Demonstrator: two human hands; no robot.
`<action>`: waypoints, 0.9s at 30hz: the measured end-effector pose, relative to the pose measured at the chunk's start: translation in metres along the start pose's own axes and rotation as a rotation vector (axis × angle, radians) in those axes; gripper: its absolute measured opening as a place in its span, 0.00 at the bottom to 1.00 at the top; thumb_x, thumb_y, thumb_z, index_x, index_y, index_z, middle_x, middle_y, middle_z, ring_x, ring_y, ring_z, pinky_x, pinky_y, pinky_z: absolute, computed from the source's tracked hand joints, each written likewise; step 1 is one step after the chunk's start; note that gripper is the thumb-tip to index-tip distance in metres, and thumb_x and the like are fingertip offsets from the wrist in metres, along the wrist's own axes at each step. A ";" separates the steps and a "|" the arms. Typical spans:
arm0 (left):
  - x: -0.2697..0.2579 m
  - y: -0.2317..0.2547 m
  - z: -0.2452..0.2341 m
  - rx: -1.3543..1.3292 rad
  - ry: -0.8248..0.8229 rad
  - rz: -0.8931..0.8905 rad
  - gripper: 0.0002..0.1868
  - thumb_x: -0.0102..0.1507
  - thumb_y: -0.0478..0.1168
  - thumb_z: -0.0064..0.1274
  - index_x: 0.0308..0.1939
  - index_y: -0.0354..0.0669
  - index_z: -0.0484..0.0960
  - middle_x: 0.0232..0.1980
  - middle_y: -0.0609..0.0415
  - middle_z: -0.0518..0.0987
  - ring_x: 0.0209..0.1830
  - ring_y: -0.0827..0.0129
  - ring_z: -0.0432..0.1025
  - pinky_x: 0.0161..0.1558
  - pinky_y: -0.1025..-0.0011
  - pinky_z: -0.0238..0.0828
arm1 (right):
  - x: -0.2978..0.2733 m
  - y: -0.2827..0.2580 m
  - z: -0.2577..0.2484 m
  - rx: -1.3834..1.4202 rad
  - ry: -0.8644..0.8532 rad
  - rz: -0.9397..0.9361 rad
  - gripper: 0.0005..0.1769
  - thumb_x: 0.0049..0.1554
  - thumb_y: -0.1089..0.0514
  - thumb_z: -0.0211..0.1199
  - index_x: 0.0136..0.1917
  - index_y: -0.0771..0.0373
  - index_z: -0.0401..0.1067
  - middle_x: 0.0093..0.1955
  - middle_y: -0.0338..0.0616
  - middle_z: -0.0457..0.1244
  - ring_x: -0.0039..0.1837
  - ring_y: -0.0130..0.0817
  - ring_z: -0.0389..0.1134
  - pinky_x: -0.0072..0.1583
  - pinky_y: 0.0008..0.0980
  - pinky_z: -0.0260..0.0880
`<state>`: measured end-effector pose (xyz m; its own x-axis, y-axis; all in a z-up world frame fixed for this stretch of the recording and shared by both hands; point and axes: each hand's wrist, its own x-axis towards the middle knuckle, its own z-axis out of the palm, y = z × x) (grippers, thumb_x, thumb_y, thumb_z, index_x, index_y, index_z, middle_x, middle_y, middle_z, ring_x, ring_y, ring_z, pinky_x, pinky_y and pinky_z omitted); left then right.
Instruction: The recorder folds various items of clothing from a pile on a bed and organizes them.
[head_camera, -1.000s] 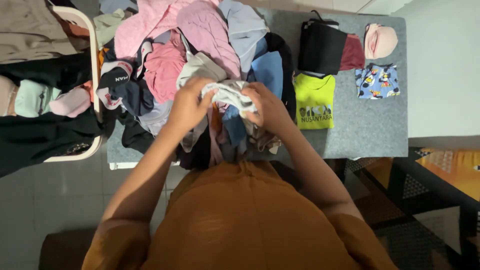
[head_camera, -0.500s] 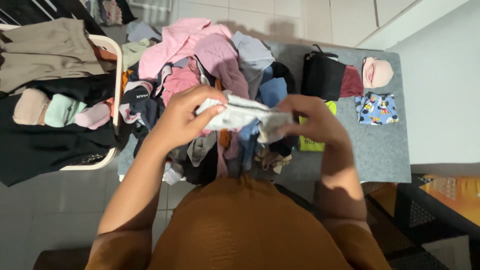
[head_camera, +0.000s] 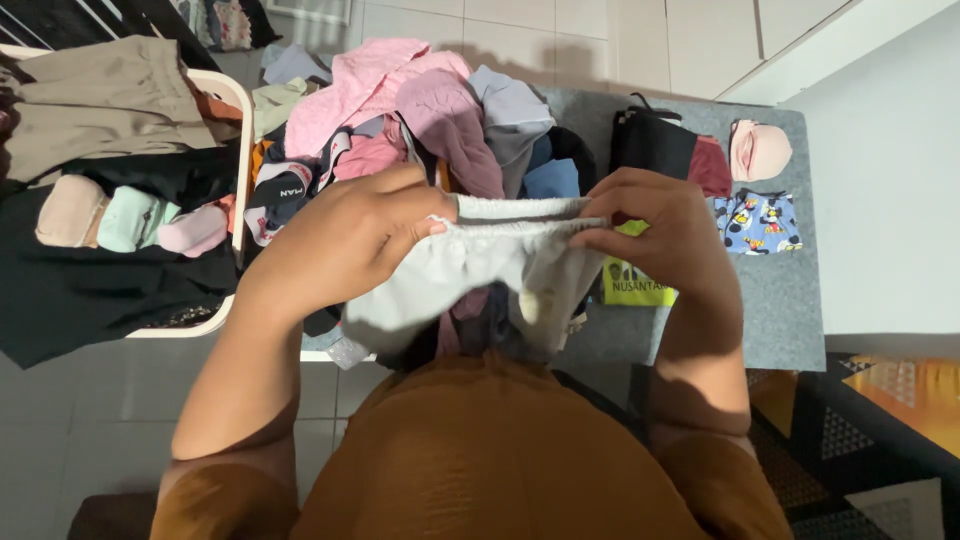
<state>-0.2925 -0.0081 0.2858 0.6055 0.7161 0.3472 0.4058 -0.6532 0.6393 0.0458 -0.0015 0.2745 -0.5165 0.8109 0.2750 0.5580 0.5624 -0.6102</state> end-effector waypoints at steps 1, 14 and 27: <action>-0.001 0.000 0.001 -0.002 -0.001 -0.005 0.07 0.66 0.36 0.53 0.48 0.42 0.79 0.40 0.47 0.74 0.37 0.49 0.72 0.38 0.57 0.68 | -0.001 -0.004 0.003 0.003 -0.003 0.002 0.12 0.51 0.60 0.76 0.46 0.65 0.78 0.48 0.44 0.69 0.47 0.30 0.72 0.47 0.26 0.71; -0.023 -0.046 0.040 -0.707 0.051 -0.190 0.05 0.69 0.35 0.56 0.39 0.38 0.77 0.32 0.62 0.72 0.31 0.81 0.63 0.32 0.76 0.59 | -0.029 0.032 0.043 0.961 0.177 0.128 0.14 0.54 0.67 0.71 0.50 0.61 0.69 0.48 0.40 0.65 0.48 0.24 0.65 0.50 0.21 0.64; -0.004 -0.031 0.115 -0.402 0.377 -0.195 0.14 0.69 0.38 0.55 0.55 0.36 0.72 0.48 0.48 0.72 0.48 0.61 0.71 0.50 0.67 0.69 | -0.014 0.003 0.131 0.012 0.407 -0.198 0.20 0.66 0.68 0.61 0.70 0.56 0.69 0.59 0.39 0.66 0.57 0.32 0.71 0.58 0.24 0.72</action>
<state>-0.2291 -0.0194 0.1861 0.2302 0.8999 0.3703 0.1487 -0.4086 0.9005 -0.0304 -0.0321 0.1721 -0.3138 0.6865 0.6559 0.4650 0.7134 -0.5242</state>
